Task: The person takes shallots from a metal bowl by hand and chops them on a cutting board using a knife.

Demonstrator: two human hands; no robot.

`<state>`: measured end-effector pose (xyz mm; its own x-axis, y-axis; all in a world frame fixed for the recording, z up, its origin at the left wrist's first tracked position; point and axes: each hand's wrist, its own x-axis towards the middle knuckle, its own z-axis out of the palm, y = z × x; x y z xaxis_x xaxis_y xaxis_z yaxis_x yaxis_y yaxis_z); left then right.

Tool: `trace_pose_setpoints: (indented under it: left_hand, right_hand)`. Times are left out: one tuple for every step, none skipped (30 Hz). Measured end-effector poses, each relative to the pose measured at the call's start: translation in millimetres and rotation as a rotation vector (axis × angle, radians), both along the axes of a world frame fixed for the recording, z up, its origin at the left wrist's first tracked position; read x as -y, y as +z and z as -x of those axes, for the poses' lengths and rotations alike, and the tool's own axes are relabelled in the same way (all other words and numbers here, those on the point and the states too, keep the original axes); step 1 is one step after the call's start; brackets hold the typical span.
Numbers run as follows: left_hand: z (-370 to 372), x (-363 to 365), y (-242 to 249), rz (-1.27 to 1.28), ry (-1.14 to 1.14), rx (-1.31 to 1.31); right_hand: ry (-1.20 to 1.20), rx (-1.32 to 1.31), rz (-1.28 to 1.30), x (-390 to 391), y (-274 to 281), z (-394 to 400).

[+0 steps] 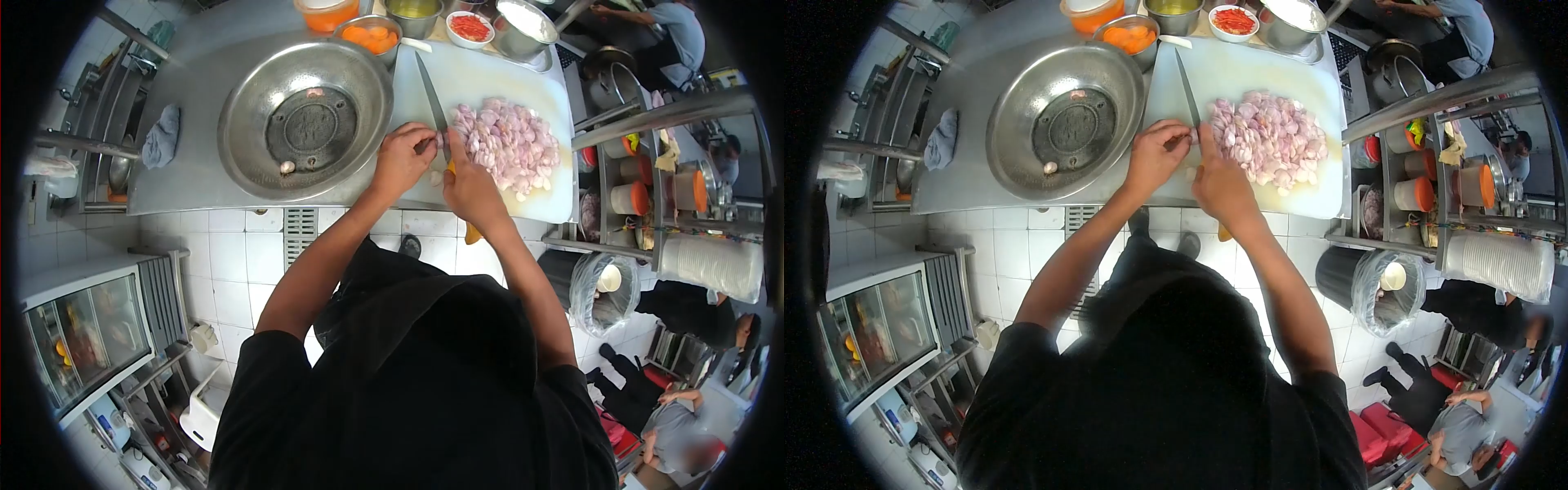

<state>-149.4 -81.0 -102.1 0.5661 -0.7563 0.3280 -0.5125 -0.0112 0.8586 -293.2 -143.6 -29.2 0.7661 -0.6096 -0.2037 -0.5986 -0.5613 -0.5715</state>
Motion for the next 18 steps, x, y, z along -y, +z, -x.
trace_pose_setpoints:
  left_hand:
    - [0.9, -1.7, -1.1, -0.013, -0.004, 0.011]
    - [0.6, -1.3, -2.2, -0.024, -0.005, 0.024]
    - [-0.6, -0.1, -2.2, -0.012, -0.006, 0.024]
    - [-0.8, -0.5, -3.2, -0.005, -0.006, 0.021]
    - [-0.2, -1.0, -4.7, 0.002, -0.009, 0.016]
    - [0.0, -1.0, -5.1, 0.009, -0.015, 0.013]
    - [-0.4, -1.0, -5.3, 0.017, -0.021, 0.011]
    - [-0.8, -1.0, -5.1, 0.025, -0.027, 0.01]
    - [-0.1, -0.7, -5.2, 0.031, -0.019, -0.006]
    - [0.9, 0.2, -5.2, 0.037, -0.01, -0.021]
    - [1.1, 0.4, -5.1, 0.043, 0.0, -0.034]
    - [-0.9, 0.9, -3.9, 0.039, 0.015, -0.005]
    - [-1.4, 1.5, -3.1, 0.033, 0.027, 0.022]
    - [1.8, -0.3, -3.0, 0.023, 0.028, 0.042]
    - [1.6, 1.4, -2.7, 0.025, 0.015, 0.035]
    - [0.8, 0.8, -3.1, 0.025, 0.005, 0.028]
    - [0.1, -0.7, -4.0, 0.022, -0.004, 0.02]
    - [-0.1, -1.5, -3.9, 0.024, -0.01, 0.018]
  right_hand:
    - [0.006, -0.06, -0.033, 1.0, 17.0, 1.0]
    - [0.014, -0.118, -0.064, 3.3, 32.6, 1.3]
    - [0.014, -0.128, -0.084, 4.2, 45.3, 2.5]
    - [0.015, -0.141, -0.109, 2.5, 56.3, 6.1]
    - [0.013, -0.156, -0.134, 0.3, 60.7, 9.3]
    - [0.01, -0.15, -0.104, -2.7, 58.5, 9.7]
    - [0.007, -0.143, -0.073, -7.0, 53.5, 8.4]
    - [0.004, -0.134, -0.042, -9.9, 46.7, 7.1]
    - [0.011, -0.03, 0.026, -9.6, 24.2, 6.5]
    - [0.017, 0.076, 0.094, -7.0, -10.0, 5.3]
    - [0.022, 0.1, 0.1, -4.0, -16.5, 2.3]
    - [0.028, 0.124, 0.107, -3.9, -13.2, -3.9]
    - [0.027, 0.062, 0.051, 1.9, -5.2, -3.0]
    - [0.016, -0.007, -0.008, 3.5, 4.0, 1.3]
    - [0.004, -0.075, -0.058, 3.7, 21.8, 1.6]
    - [-0.002, -0.094, -0.089, 3.4, 32.4, 3.2]
    - [-0.008, -0.113, -0.122, 2.6, 40.0, 5.8]
    - [-0.015, -0.132, -0.156, 0.8, 47.6, 8.2]
